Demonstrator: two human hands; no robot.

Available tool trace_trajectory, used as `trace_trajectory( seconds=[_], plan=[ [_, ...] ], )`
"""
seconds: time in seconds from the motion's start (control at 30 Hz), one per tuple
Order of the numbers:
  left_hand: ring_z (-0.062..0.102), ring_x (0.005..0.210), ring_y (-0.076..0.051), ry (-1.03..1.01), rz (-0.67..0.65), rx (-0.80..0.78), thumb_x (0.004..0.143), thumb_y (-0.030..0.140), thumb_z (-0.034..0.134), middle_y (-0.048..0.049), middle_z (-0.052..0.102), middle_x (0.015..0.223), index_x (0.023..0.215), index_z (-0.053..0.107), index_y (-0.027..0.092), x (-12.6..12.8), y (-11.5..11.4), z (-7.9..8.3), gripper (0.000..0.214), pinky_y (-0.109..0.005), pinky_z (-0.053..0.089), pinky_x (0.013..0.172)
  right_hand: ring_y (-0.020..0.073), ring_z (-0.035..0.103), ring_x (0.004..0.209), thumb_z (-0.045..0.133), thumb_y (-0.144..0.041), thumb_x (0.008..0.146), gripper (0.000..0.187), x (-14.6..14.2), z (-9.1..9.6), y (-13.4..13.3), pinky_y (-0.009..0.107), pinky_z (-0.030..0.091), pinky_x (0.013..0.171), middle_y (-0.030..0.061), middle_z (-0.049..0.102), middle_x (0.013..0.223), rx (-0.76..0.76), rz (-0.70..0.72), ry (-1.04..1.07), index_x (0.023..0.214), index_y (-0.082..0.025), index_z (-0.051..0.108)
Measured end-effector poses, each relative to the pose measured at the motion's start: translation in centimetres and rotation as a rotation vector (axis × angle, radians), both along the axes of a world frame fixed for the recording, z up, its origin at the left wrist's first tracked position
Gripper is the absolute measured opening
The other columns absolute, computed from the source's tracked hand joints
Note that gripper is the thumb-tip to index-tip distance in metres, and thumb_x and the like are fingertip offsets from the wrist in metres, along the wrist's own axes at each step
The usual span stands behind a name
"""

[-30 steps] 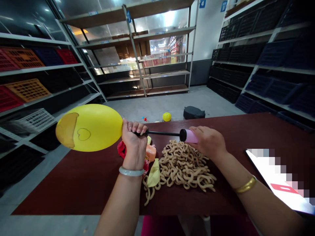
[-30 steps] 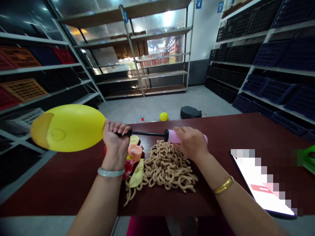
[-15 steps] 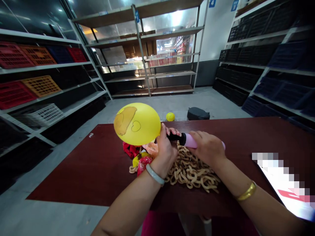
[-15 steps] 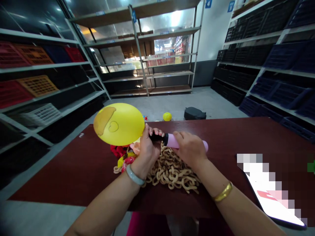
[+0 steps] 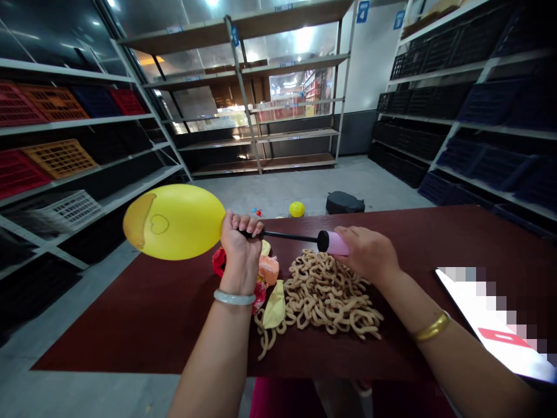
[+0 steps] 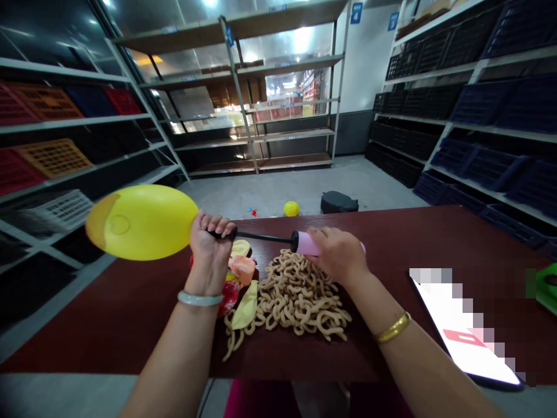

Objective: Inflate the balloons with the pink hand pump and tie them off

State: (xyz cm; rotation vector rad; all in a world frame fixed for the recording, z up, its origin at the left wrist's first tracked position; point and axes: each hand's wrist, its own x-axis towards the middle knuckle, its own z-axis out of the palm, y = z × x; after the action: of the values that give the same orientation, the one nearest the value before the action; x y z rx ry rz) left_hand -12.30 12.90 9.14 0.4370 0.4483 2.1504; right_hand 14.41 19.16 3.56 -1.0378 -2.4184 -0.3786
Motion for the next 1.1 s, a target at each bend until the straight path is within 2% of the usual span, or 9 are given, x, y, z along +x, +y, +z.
trace_trajectory(
  seconds=[0.13, 0.37, 0.53, 0.67, 0.77, 0.9, 0.97, 1.03, 1.1],
  plan=[
    [0.030, 0.036, -0.007, -0.032, -0.003, 0.011, 0.086, 0.028, 0.053, 0.0074, 0.026, 0.045, 0.058, 0.026, 0.020, 1.7, 0.3, -0.7, 0.040, -0.022, 0.026, 0.040, 0.0245, 0.056, 0.086, 0.050, -0.056, 0.083, 0.054, -0.3, 0.0, -0.7, 0.032, 0.034, 0.071, 0.0115, 0.064, 0.096, -0.006, -0.026, -0.012, 0.119, -0.015, 0.054],
    [0.032, 0.040, -0.007, -0.074, -0.159, -0.044, 0.085, 0.033, 0.057, 0.0062, 0.028, 0.048, 0.058, 0.029, 0.019, 8.6, 1.4, -3.6, 0.041, -0.023, 0.028, 0.043, 0.0238, 0.056, 0.086, 0.056, -0.047, 0.081, 0.048, -1.6, -0.3, -1.9, 0.032, 0.034, 0.070, 0.0099, 0.064, 0.096, -0.052, 0.007, -0.017, 0.118, -0.017, 0.054],
    [0.033, 0.042, -0.007, -0.053, -0.169, -0.066, 0.084, 0.033, 0.058, 0.0058, 0.030, 0.050, 0.060, 0.031, 0.018, 10.4, 1.1, -3.7, 0.039, -0.023, 0.029, 0.045, 0.0240, 0.057, 0.086, 0.058, -0.046, 0.080, 0.048, -1.9, 0.1, -2.3, 0.032, 0.034, 0.071, 0.0092, 0.064, 0.097, -0.046, 0.012, 0.011, 0.118, -0.018, 0.053],
    [0.033, 0.042, -0.007, -0.059, -0.178, -0.082, 0.081, 0.035, 0.061, 0.0060, 0.031, 0.049, 0.060, 0.030, 0.019, 9.3, 1.4, -4.1, 0.041, -0.023, 0.029, 0.045, 0.0234, 0.058, 0.086, 0.056, -0.050, 0.081, 0.046, -2.0, -0.4, -1.7, 0.032, 0.035, 0.069, 0.0080, 0.065, 0.095, -0.072, 0.028, 0.004, 0.115, -0.020, 0.055],
    [0.032, 0.040, -0.007, -0.092, -0.125, -0.114, 0.082, 0.035, 0.059, 0.0063, 0.029, 0.047, 0.058, 0.028, 0.019, 6.8, 2.0, -4.2, 0.042, -0.023, 0.027, 0.044, 0.0219, 0.060, 0.084, 0.055, -0.052, 0.081, 0.044, -1.6, -0.9, -0.6, 0.030, 0.035, 0.067, 0.0065, 0.066, 0.094, -0.108, 0.035, -0.010, 0.112, -0.021, 0.056],
    [0.029, 0.037, -0.008, -0.099, -0.099, -0.131, 0.086, 0.021, 0.050, 0.0066, 0.026, 0.044, 0.057, 0.024, 0.019, 2.3, 1.6, -2.4, 0.039, -0.023, 0.024, 0.042, 0.0220, 0.060, 0.085, 0.052, -0.053, 0.083, 0.046, -0.3, -0.8, 0.5, 0.030, 0.037, 0.069, 0.0077, 0.066, 0.096, -0.071, 0.040, -0.019, 0.114, -0.019, 0.055],
    [0.030, 0.037, -0.008, -0.072, -0.055, -0.082, 0.086, 0.021, 0.050, 0.0069, 0.027, 0.044, 0.057, 0.025, 0.019, 0.7, 0.9, -1.2, 0.038, -0.023, 0.025, 0.042, 0.0228, 0.059, 0.087, 0.051, -0.054, 0.084, 0.049, 0.2, -0.4, 0.7, 0.031, 0.037, 0.072, 0.0096, 0.065, 0.098, -0.025, 0.041, -0.016, 0.116, -0.017, 0.055],
    [0.031, 0.037, -0.008, -0.044, -0.018, -0.029, 0.085, 0.024, 0.053, 0.0072, 0.028, 0.045, 0.058, 0.026, 0.020, 0.2, 0.3, -0.3, 0.039, -0.023, 0.026, 0.042, 0.0237, 0.058, 0.089, 0.051, -0.055, 0.083, 0.053, 0.5, -0.1, 0.7, 0.032, 0.037, 0.074, 0.0108, 0.065, 0.100, 0.009, 0.041, -0.006, 0.118, -0.015, 0.054],
    [0.031, 0.038, -0.008, -0.034, 0.008, 0.010, 0.085, 0.025, 0.054, 0.0074, 0.027, 0.045, 0.058, 0.027, 0.020, 0.6, 0.0, -0.1, 0.039, -0.023, 0.026, 0.041, 0.0240, 0.058, 0.089, 0.052, -0.055, 0.083, 0.054, 0.6, -0.1, 0.5, 0.033, 0.037, 0.074, 0.0109, 0.064, 0.100, 0.020, 0.032, 0.003, 0.118, -0.015, 0.054]
  ],
)
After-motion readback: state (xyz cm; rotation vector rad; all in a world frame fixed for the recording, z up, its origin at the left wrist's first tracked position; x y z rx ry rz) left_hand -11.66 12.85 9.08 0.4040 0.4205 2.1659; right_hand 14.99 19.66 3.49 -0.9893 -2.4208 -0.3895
